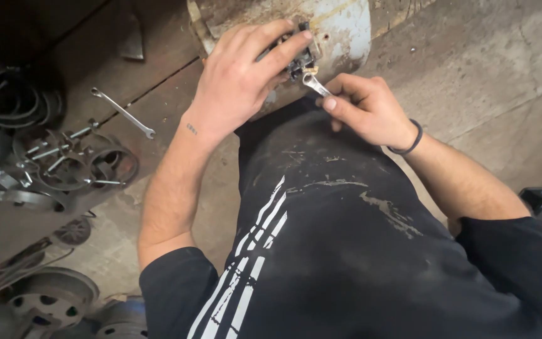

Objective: The person uses a wrench to tighten and loosen bolts on a rusty mechanical part, then uses a screwdriver to adjust components. The person also handles a metal rod and places it on the workbench.

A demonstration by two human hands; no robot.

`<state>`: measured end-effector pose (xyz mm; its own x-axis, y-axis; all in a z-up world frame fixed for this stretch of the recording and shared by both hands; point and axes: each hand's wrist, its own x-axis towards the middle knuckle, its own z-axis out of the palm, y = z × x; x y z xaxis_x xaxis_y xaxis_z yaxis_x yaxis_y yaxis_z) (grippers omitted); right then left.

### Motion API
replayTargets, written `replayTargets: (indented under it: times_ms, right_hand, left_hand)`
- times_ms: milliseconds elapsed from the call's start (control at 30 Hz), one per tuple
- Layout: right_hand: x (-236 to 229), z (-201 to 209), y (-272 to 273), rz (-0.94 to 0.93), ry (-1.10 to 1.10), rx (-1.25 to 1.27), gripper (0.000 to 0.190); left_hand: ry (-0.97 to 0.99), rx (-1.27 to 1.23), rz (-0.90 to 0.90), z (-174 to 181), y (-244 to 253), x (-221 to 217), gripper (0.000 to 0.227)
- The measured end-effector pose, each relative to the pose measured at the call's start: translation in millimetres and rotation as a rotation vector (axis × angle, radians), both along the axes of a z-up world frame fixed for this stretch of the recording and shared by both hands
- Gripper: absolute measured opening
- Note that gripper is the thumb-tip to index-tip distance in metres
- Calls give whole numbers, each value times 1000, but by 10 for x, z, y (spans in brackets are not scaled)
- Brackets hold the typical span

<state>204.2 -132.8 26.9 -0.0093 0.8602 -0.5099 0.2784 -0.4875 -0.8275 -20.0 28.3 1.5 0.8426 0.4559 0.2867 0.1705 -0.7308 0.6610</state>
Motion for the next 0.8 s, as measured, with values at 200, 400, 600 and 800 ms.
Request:
replayTargets:
  times_ms: [200,400,600,800]
  right_hand:
    - [-249,-11,51,-36,165,-58,25]
    - [-458,-68,64,-122,412,-130,28]
    - [-685,30,204,-343,621,-282,28]
    - [-451,13,215,-230,507,-387,31]
  left_hand:
    - [-32,52,7,-99,-46,-43,64]
    - [-139,-45,-10,-203,48,-147,38]
    - [-179,-65,-20,-231,91,-134,33]
    - [-217,-70,-13,-258,84,-117,30]
